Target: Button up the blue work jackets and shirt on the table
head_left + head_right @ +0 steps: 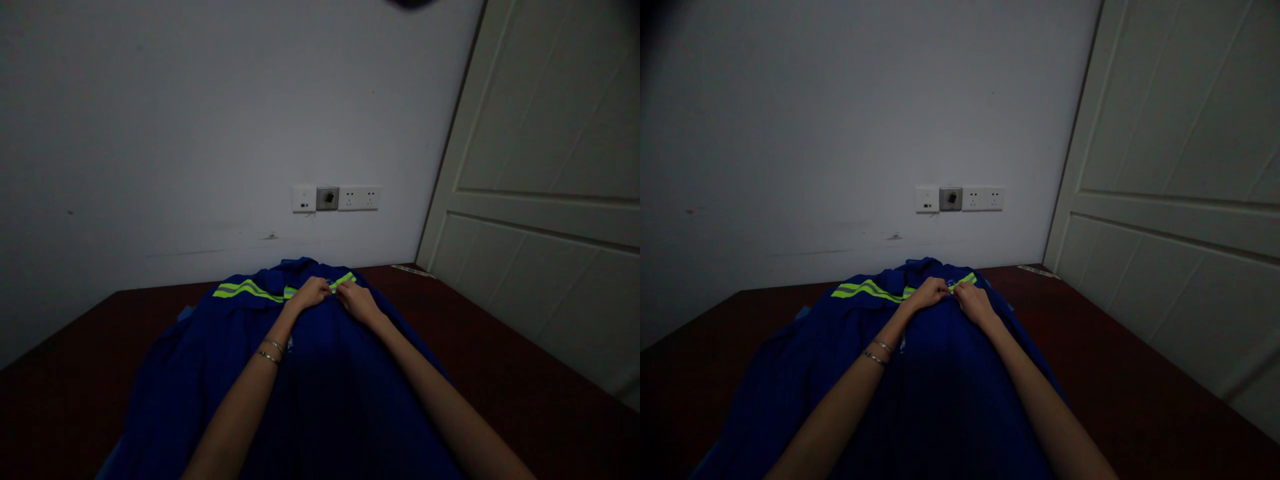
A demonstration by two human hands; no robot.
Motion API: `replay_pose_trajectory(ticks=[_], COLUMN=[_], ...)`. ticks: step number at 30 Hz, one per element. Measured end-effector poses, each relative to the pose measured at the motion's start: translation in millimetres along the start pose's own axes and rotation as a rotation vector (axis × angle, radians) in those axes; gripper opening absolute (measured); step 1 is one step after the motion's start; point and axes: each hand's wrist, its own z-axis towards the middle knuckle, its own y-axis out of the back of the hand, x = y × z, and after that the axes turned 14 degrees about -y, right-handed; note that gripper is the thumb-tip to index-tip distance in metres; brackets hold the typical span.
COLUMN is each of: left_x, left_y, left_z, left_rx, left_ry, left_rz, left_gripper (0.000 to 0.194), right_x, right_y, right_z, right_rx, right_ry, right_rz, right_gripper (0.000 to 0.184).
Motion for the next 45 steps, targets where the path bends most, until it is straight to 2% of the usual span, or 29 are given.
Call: replay_pose_trajectory(ticks=[8,11,13,16,18,25,29,33,35,37,40,42,45], left_x=[-16,-22,-25,-26,-26,-21,-18,-20,-21,-21,-20,-20,-27], left_y=[-2.0,-1.7,-1.3,-0.7,-1.1,-9.7,-16.3,-17.6,-13.6,-6.2,7.4,13.4,12.8], left_z=[-3,-5,-7,-13,-17,-27,-31,-32,-30,-27,-19,-15,-12], left_rx=[0.051,0.066,0.067,0.061,0.049,0.021,-0.022,-0.059,-0.085,-0.141,-0.217,-0.209,-0.187], left_ry=[0.013,-0.001,-0.027,-0.062,-0.081,-0.149,-0.180,-0.162,-0.107,0.026,0.398,0.626,0.785], left_rz=[0.162,0.255,0.306,0.353,0.368,0.419,0.428,0.383,0.307,0.201,0.004,-0.177,-0.462], left_gripper=[0.023,0.023,0.023,0.022,0.021,0.021,0.024,0.024,0.021,0.016,0.009,0.007,0.020], right_x=[-5,-9,-10,-9,-8,-5,-5,-5,-5,-6,-6,-5,-4], right_y=[-11,-16,-19,-23,-26,-37,-44,-52,-56,-59,-60,-59,-57], right_z=[7,13,17,20,19,19,21,22,21,21,20,19,18], right_rx=[0.099,0.126,0.191,0.315,0.337,0.212,0.160,0.136,0.131,0.131,0.133,0.135,0.141], right_ry=[-0.182,-0.202,-0.200,-0.244,-0.283,-0.192,-0.224,-0.252,-0.262,-0.271,-0.283,-0.285,-0.283], right_rz=[0.176,0.358,0.509,0.705,0.766,0.642,0.558,0.565,0.573,0.576,0.569,0.560,0.550], right_gripper=[0.013,0.018,0.023,0.018,0.019,0.015,0.012,0.014,0.016,0.018,0.020,0.020,0.019])
